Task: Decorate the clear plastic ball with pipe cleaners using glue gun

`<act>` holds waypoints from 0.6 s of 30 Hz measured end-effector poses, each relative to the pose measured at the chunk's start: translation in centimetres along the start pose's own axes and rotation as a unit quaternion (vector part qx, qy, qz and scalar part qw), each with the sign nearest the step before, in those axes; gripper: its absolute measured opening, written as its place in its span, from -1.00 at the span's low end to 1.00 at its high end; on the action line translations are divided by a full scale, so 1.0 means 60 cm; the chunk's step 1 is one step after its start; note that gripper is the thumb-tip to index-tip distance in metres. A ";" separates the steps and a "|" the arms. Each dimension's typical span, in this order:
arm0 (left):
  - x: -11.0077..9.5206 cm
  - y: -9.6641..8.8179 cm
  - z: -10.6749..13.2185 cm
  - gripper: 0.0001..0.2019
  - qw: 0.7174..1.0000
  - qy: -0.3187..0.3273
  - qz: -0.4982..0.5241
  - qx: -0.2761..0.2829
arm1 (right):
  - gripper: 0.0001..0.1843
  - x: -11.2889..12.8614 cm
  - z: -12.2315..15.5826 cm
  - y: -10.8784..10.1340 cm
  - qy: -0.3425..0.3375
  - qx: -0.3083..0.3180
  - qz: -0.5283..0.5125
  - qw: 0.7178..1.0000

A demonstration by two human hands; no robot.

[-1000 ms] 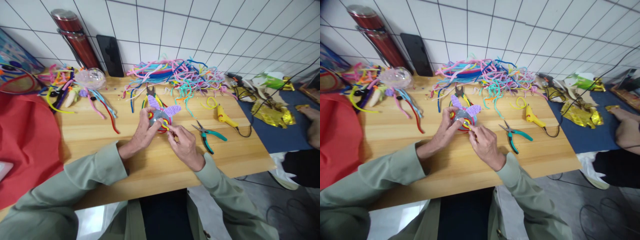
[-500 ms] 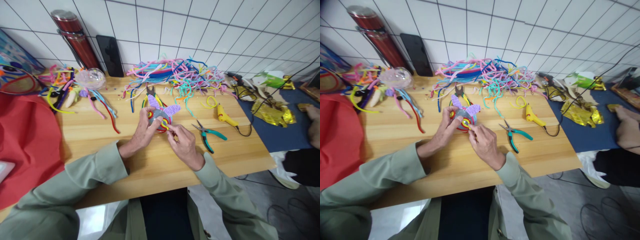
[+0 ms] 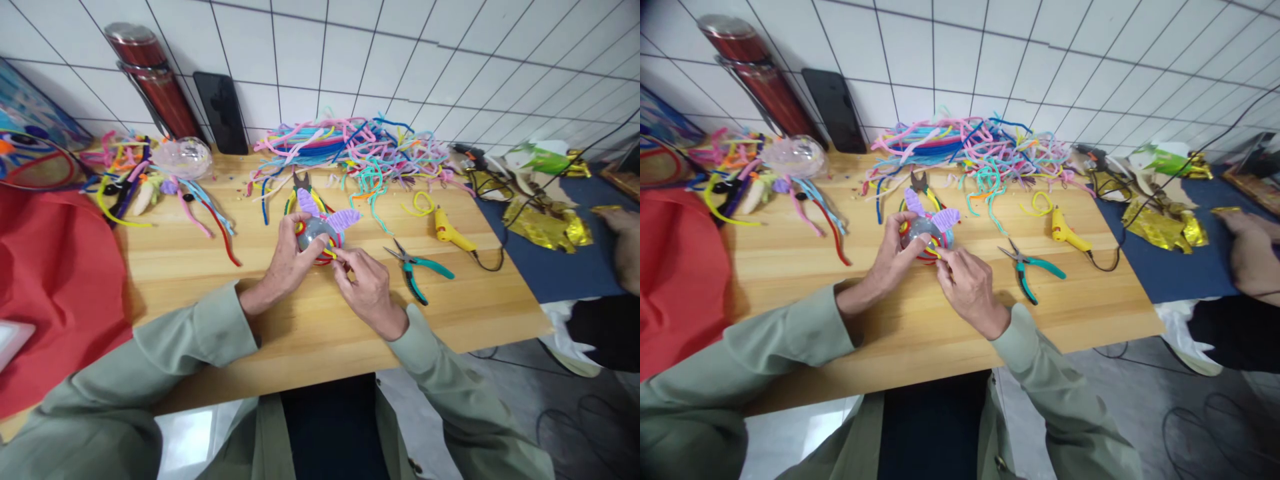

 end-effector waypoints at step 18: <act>0.000 0.000 -0.002 -0.44 1.000 -0.003 -0.009 -0.003 | -0.72 -0.007 0.002 0.008 0.027 0.008 -0.017 0.999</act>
Point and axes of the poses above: each hand's wrist, its own z-axis away from the middle knuckle, its own y-axis out of the palm, x = y × z, the point moved 8 cm from there along -z, towards the middle knuckle, and after that the axes turned 13 degrees about y, right-handed, at the moved point
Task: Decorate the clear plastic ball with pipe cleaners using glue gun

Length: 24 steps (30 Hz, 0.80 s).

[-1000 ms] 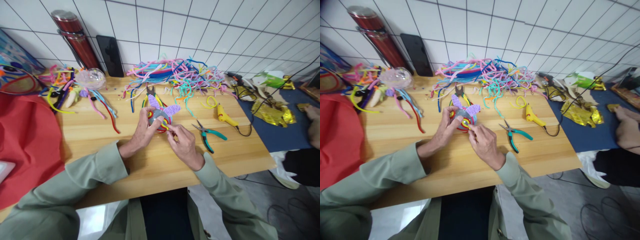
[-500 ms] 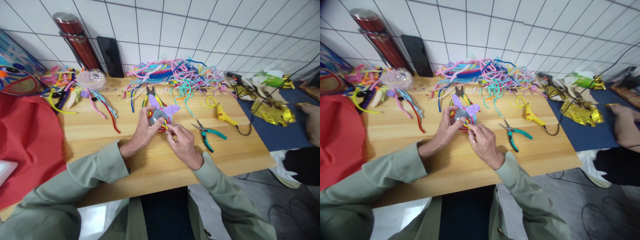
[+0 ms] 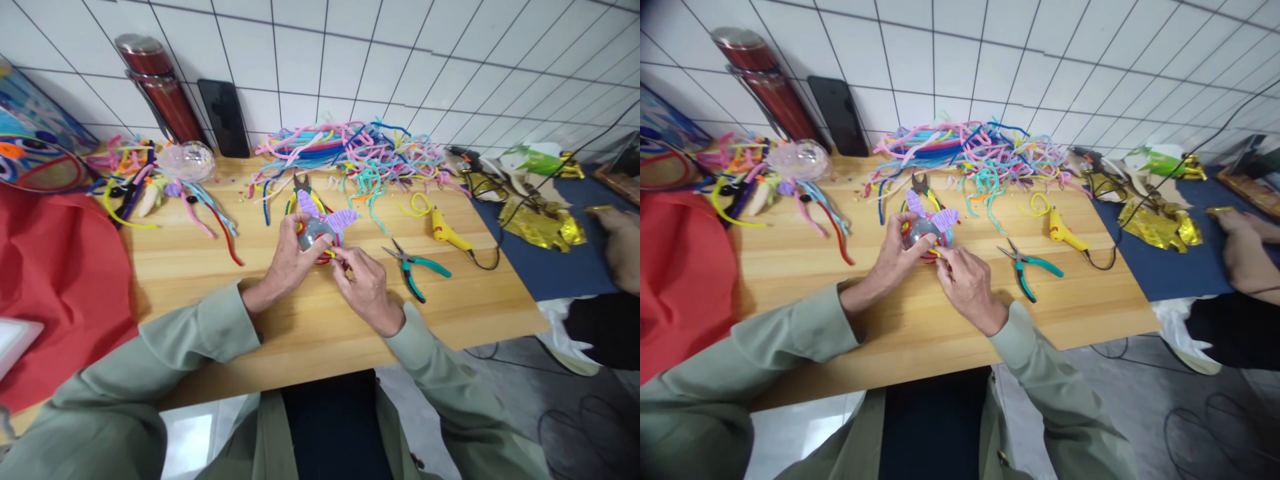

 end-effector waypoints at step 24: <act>-0.004 -0.074 -0.098 -0.55 0.996 -0.010 0.051 -0.072 | -0.71 -0.001 -0.004 0.002 -0.018 -0.005 0.009 1.000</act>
Point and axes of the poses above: each hand's wrist, its own z-axis away from the middle knuckle, its own y-axis out of the palm, x = y × z, the point moved 8 cm from there along -z, towards the middle knuckle, and after that the axes turned 13 degrees about y, right-handed, at the moved point
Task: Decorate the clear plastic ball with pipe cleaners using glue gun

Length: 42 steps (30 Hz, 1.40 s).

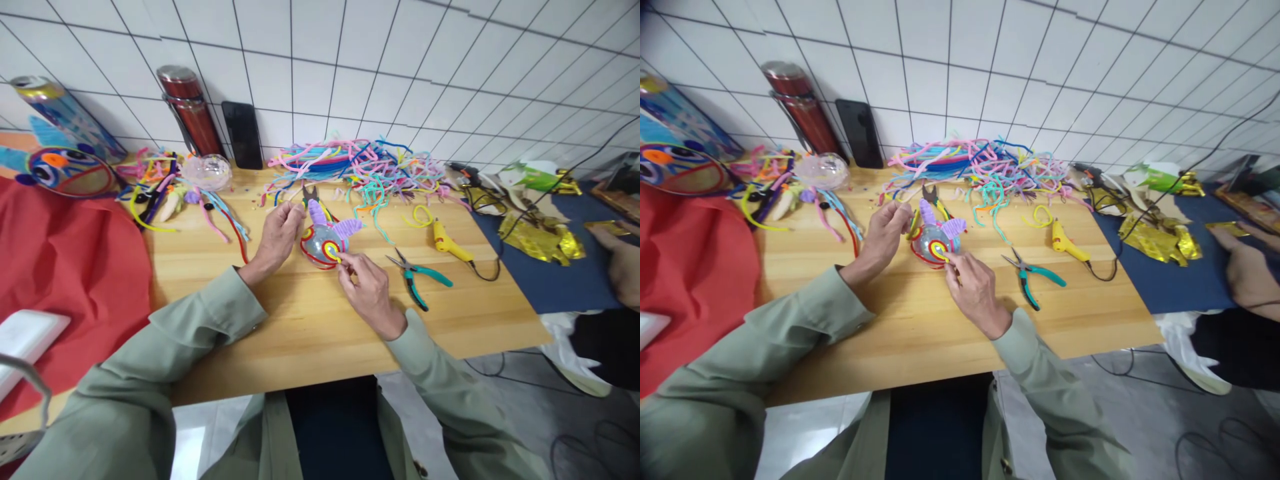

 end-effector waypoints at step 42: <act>-0.082 0.064 0.025 -0.60 0.853 0.262 -0.229 0.389 | -0.67 0.002 -0.003 0.008 -0.001 0.001 0.020 1.000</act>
Point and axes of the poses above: each hand's wrist, its own z-axis away from the middle knuckle, its own y-axis out of the palm, x = y × z, the point moved 8 cm from there along -z, towards the middle knuckle, and after that the axes turned 13 degrees about y, right-handed, at the moved point
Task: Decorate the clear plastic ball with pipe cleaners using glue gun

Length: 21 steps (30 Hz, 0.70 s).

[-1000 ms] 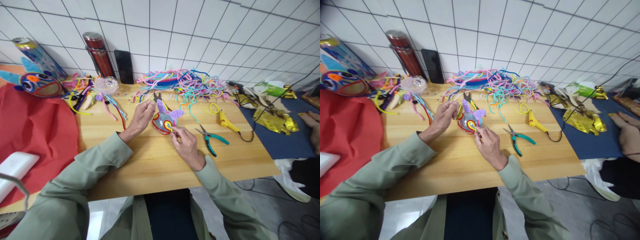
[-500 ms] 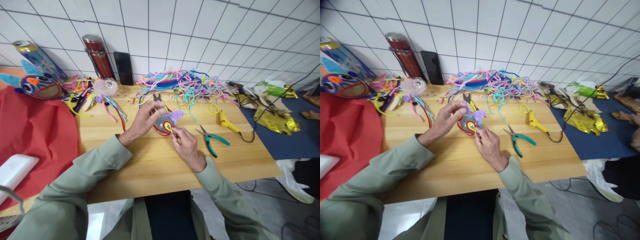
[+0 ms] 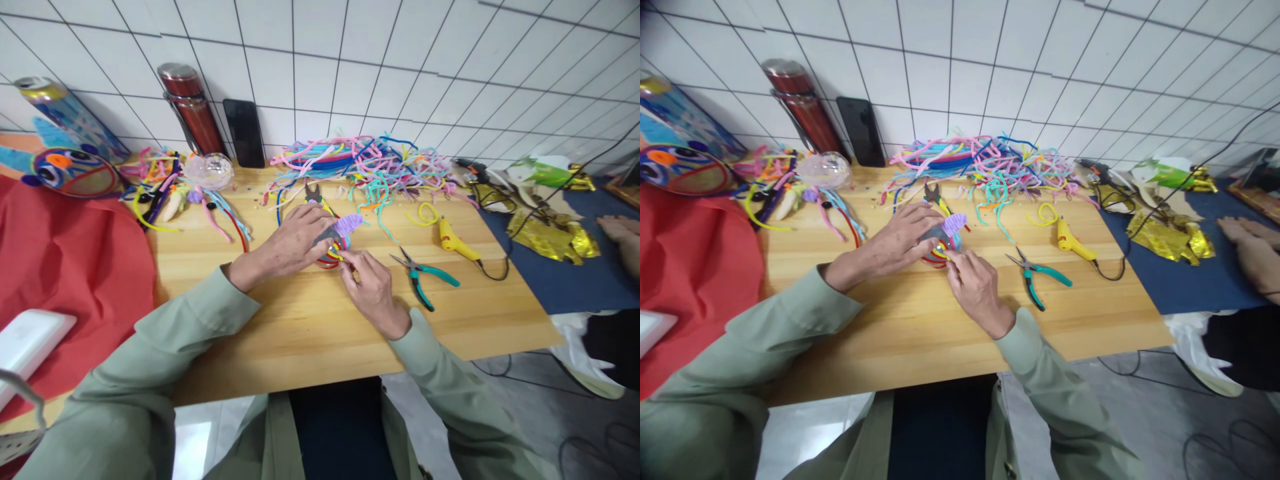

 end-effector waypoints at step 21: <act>0.043 -0.024 0.013 -0.59 0.993 -0.110 0.020 0.023 | -0.75 0.003 -0.008 0.007 0.007 0.022 -0.050 0.998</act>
Point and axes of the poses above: each hand's wrist, its own z-axis away from the middle knuckle, its own y-axis out of the palm, x = y × z, the point moved 8 cm from there along -z, towards the middle knuckle, and after that the axes turned 13 degrees about y, right-handed, at the moved point
